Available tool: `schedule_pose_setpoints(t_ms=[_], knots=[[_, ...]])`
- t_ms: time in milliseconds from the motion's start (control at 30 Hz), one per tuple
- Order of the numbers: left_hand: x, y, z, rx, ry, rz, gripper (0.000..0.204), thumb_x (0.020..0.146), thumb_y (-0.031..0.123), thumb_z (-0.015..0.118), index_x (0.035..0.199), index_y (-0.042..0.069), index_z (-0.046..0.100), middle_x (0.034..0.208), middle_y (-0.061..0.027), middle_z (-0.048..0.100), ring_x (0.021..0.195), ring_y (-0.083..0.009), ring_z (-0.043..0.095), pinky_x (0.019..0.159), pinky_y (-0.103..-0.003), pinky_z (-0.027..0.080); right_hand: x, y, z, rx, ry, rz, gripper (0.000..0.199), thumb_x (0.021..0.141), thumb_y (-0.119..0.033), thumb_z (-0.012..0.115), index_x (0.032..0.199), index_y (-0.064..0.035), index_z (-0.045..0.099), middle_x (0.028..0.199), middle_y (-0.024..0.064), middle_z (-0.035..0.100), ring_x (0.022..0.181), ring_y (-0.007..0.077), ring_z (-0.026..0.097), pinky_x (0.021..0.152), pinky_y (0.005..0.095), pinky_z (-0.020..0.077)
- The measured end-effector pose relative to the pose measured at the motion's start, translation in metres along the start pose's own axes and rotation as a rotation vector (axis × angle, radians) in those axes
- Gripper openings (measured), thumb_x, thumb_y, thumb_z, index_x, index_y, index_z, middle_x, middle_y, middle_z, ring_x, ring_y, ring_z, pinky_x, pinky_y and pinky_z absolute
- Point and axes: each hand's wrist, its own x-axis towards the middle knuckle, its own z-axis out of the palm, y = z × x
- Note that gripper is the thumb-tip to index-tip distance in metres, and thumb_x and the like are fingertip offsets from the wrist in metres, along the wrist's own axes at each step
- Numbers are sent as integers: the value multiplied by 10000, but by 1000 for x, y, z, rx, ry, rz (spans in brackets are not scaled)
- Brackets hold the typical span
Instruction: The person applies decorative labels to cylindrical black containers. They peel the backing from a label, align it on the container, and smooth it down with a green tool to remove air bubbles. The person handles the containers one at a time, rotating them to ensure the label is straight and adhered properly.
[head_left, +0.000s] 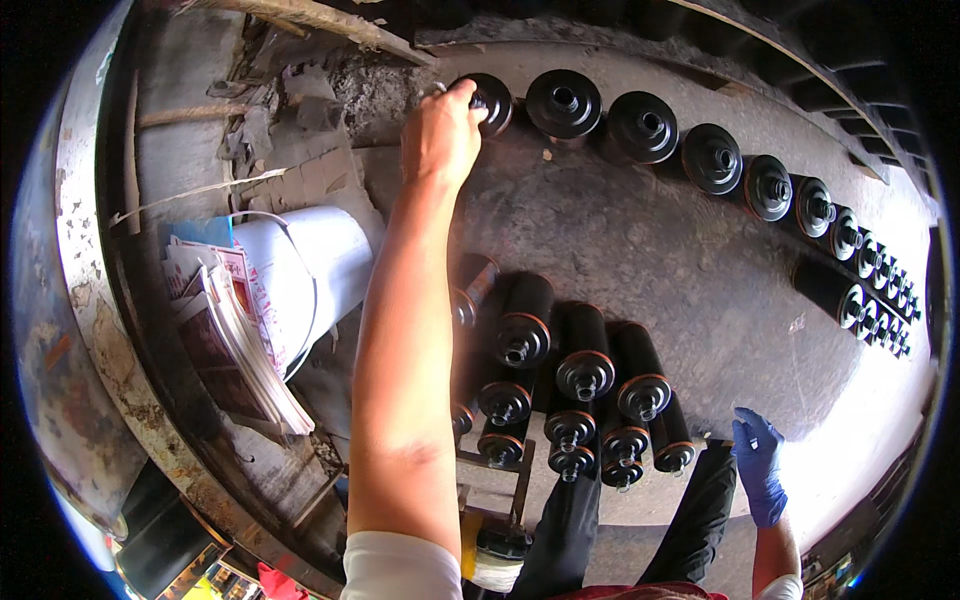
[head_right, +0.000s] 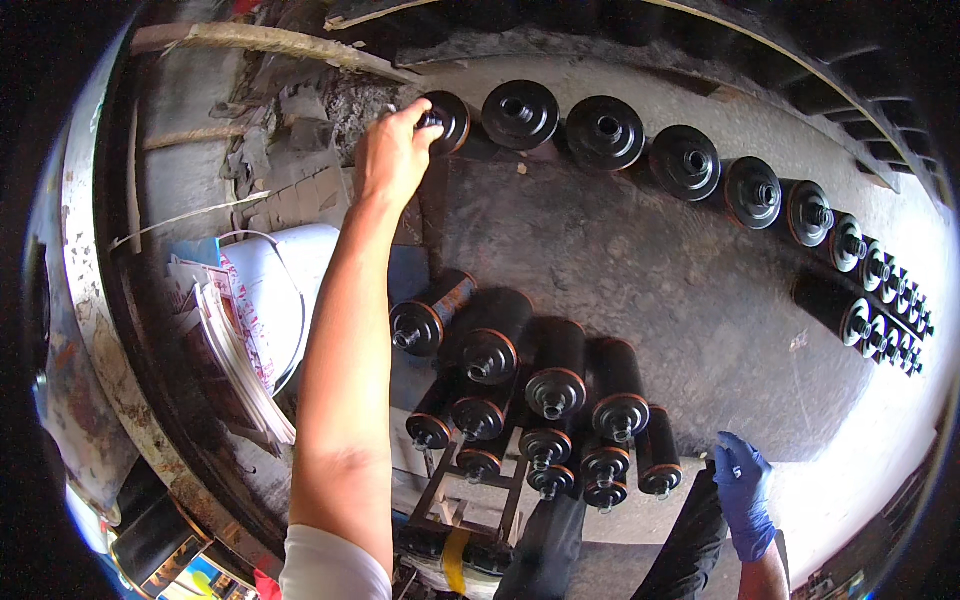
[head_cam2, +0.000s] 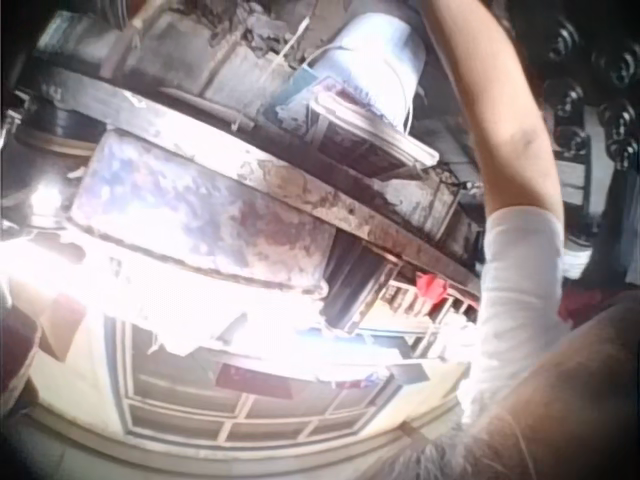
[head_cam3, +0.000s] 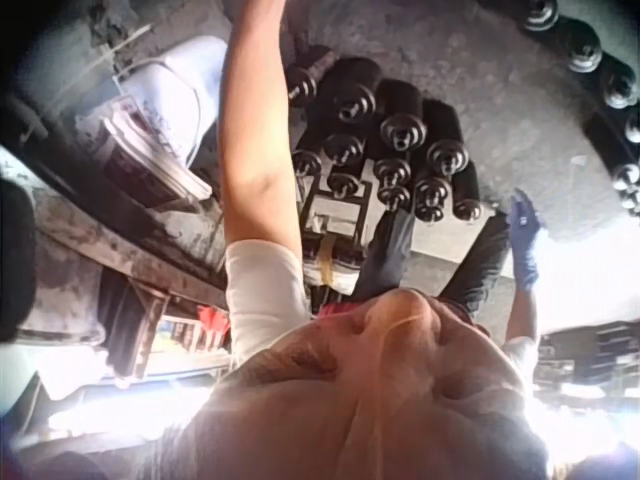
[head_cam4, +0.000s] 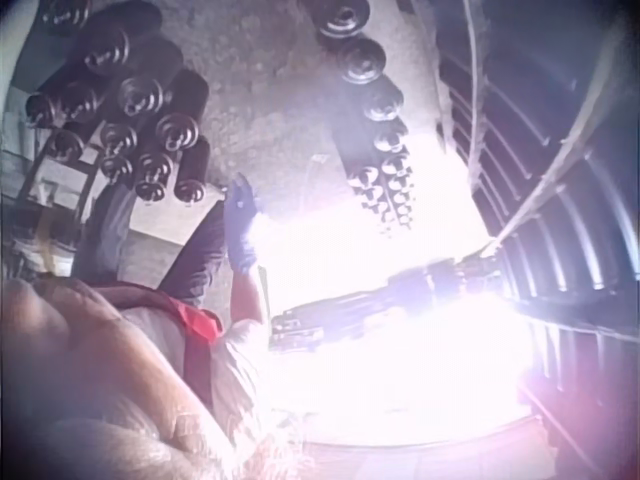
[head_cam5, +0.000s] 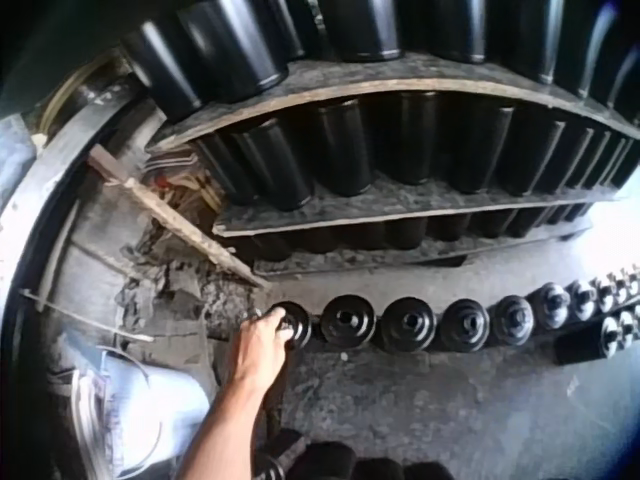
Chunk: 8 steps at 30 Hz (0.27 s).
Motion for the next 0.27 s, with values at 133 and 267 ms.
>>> schedule_pose_setpoints(t_ms=[133, 267], knots=[[8, 19, -6, 93, -45, -70, 170, 834, 138, 634, 974, 42, 644, 860, -202, 668, 859, -362, 651, 763, -447, 518, -8, -5, -2, 81, -11, 86, 169, 818, -3, 631, 979, -26, 678, 836, 140, 684, 690, 175, 661, 626, 275, 518], [2, 28, -11, 128, -128, -162, 523, 837, 216, 661, 1325, 125, 496, 1041, -222, 641, 982, -342, 633, 830, -447, 509, -20, -11, 1, 224, -59, 229, 193, 819, -17, 645, 1007, -44, 682, 820, 140, 683, 657, 198, 663, 606, 274, 523]])
